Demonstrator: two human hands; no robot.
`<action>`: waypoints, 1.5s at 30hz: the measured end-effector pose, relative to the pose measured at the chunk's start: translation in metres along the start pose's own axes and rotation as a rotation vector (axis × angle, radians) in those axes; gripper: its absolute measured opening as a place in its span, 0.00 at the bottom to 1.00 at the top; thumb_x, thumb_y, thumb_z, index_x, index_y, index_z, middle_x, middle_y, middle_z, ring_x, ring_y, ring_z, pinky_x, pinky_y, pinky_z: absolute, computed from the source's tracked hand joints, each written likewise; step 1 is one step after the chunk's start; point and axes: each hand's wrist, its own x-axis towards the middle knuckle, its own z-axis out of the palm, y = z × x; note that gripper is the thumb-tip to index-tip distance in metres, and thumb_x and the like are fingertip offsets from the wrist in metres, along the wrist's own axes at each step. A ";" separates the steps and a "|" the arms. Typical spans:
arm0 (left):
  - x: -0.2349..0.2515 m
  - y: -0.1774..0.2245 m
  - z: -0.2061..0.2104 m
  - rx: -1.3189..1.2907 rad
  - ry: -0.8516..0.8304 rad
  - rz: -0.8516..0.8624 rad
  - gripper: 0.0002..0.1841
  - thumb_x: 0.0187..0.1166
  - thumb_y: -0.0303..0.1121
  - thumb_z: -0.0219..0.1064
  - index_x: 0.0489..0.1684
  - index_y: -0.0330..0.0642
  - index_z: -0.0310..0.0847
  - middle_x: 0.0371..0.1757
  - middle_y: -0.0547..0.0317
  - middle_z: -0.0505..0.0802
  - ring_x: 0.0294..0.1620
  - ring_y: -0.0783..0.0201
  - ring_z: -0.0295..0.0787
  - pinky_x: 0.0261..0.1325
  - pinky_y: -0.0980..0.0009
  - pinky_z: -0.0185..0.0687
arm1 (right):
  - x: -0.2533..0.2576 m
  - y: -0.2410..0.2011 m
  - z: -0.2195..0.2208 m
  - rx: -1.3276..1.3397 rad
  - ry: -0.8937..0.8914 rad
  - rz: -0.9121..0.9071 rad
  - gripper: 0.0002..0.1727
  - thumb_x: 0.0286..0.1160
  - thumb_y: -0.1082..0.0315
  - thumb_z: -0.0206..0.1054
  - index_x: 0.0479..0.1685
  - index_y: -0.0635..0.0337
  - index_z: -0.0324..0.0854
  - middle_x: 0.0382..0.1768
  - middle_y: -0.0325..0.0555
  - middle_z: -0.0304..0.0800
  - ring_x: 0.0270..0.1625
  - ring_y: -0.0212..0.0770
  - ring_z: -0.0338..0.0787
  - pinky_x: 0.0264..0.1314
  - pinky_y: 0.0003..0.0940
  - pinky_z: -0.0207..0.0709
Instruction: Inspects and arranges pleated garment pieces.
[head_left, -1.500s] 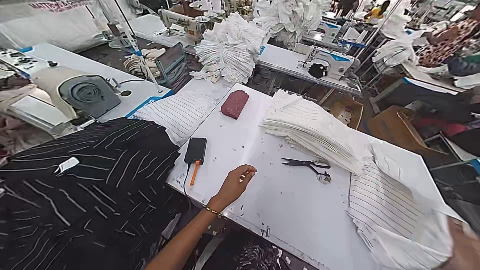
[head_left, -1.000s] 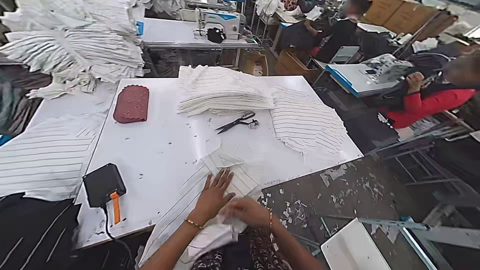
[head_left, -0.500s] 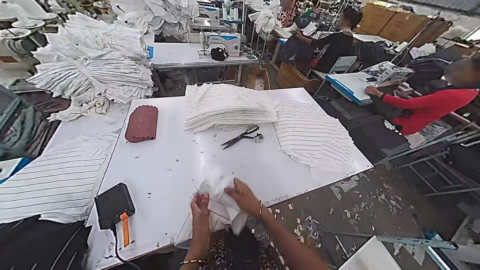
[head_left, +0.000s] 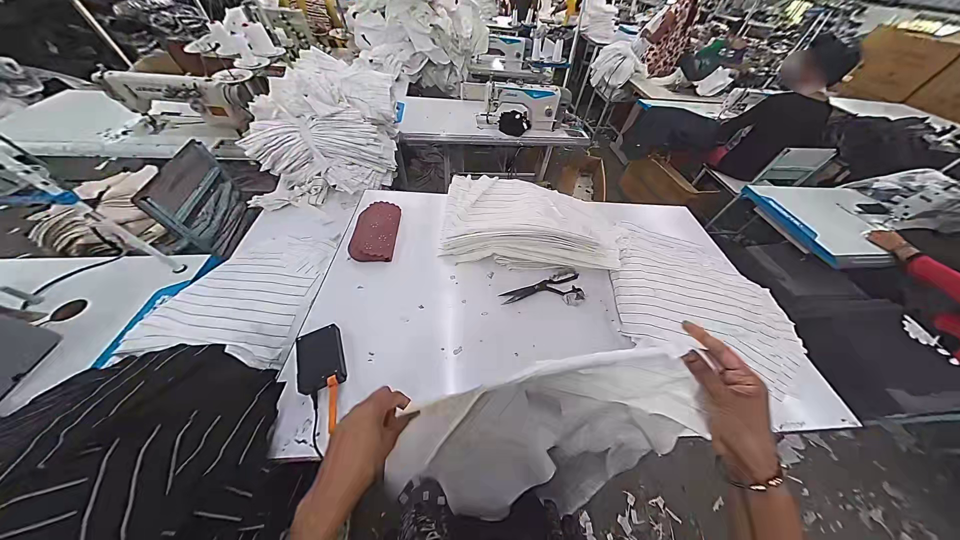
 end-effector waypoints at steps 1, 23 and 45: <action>0.002 0.000 -0.014 0.065 0.098 0.020 0.10 0.72 0.34 0.77 0.37 0.35 0.93 0.32 0.40 0.90 0.32 0.37 0.89 0.37 0.32 0.80 | 0.006 -0.008 -0.010 -0.011 -0.008 -0.036 0.22 0.73 0.80 0.63 0.69 0.70 0.79 0.49 0.26 0.95 0.46 0.16 0.91 0.51 0.15 0.85; 0.001 -0.042 0.152 0.434 -0.065 0.326 0.63 0.37 0.40 0.92 0.86 0.25 0.62 0.87 0.26 0.67 0.87 0.32 0.65 0.82 0.30 0.58 | -0.106 0.157 0.092 -0.829 -1.007 -0.199 0.51 0.65 0.41 0.76 0.89 0.58 0.65 0.90 0.50 0.63 0.91 0.56 0.62 0.87 0.69 0.55; 0.196 -0.021 0.072 0.237 -0.013 -0.231 0.14 0.85 0.30 0.62 0.61 0.33 0.87 0.66 0.31 0.87 0.72 0.31 0.79 0.77 0.33 0.62 | 0.092 0.212 0.153 -1.084 -0.720 0.031 0.27 0.91 0.55 0.50 0.40 0.71 0.84 0.34 0.64 0.91 0.43 0.64 0.94 0.47 0.59 0.80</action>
